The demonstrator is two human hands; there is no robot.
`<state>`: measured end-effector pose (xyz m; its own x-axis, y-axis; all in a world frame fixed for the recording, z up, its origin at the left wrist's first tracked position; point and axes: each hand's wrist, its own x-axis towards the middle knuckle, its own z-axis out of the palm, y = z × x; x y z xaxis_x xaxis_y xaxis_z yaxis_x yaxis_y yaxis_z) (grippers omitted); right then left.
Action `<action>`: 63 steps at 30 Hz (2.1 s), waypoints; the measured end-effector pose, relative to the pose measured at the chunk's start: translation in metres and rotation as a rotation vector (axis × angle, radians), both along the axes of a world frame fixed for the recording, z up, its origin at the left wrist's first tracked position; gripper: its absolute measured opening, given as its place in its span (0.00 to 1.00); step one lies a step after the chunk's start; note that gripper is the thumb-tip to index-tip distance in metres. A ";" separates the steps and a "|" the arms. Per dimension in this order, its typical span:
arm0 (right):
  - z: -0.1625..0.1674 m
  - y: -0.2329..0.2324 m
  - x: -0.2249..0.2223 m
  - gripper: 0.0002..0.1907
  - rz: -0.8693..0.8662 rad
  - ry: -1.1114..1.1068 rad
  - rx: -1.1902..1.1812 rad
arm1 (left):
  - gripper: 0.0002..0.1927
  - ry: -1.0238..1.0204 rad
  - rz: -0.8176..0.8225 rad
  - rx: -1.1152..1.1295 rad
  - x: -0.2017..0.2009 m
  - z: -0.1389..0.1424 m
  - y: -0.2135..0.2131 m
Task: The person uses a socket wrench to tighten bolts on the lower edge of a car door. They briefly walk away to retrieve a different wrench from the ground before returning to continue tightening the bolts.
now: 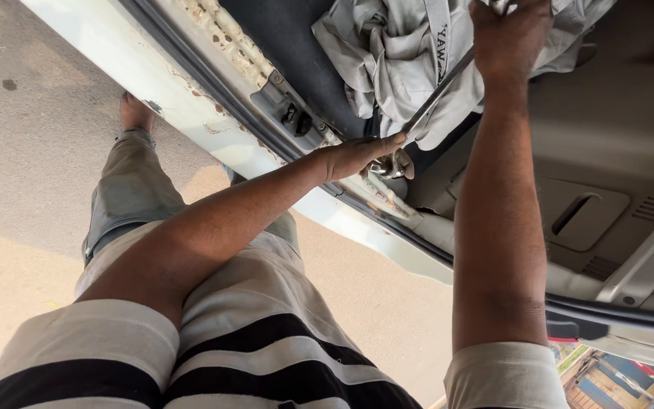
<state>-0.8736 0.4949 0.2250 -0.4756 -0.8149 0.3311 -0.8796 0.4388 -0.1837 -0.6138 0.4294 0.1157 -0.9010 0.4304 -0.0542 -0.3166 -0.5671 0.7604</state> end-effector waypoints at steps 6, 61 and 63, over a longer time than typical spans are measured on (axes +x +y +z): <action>0.020 0.194 0.036 0.09 -0.464 0.077 0.150 | 0.41 -0.056 -0.017 0.046 -0.001 0.003 0.006; 0.101 0.090 0.433 0.32 -0.715 -0.998 0.133 | 0.48 0.753 0.405 -0.633 0.021 0.009 0.039; 0.105 0.049 0.417 0.33 -0.522 -0.944 0.118 | 0.57 0.757 0.422 -0.643 0.029 0.014 0.039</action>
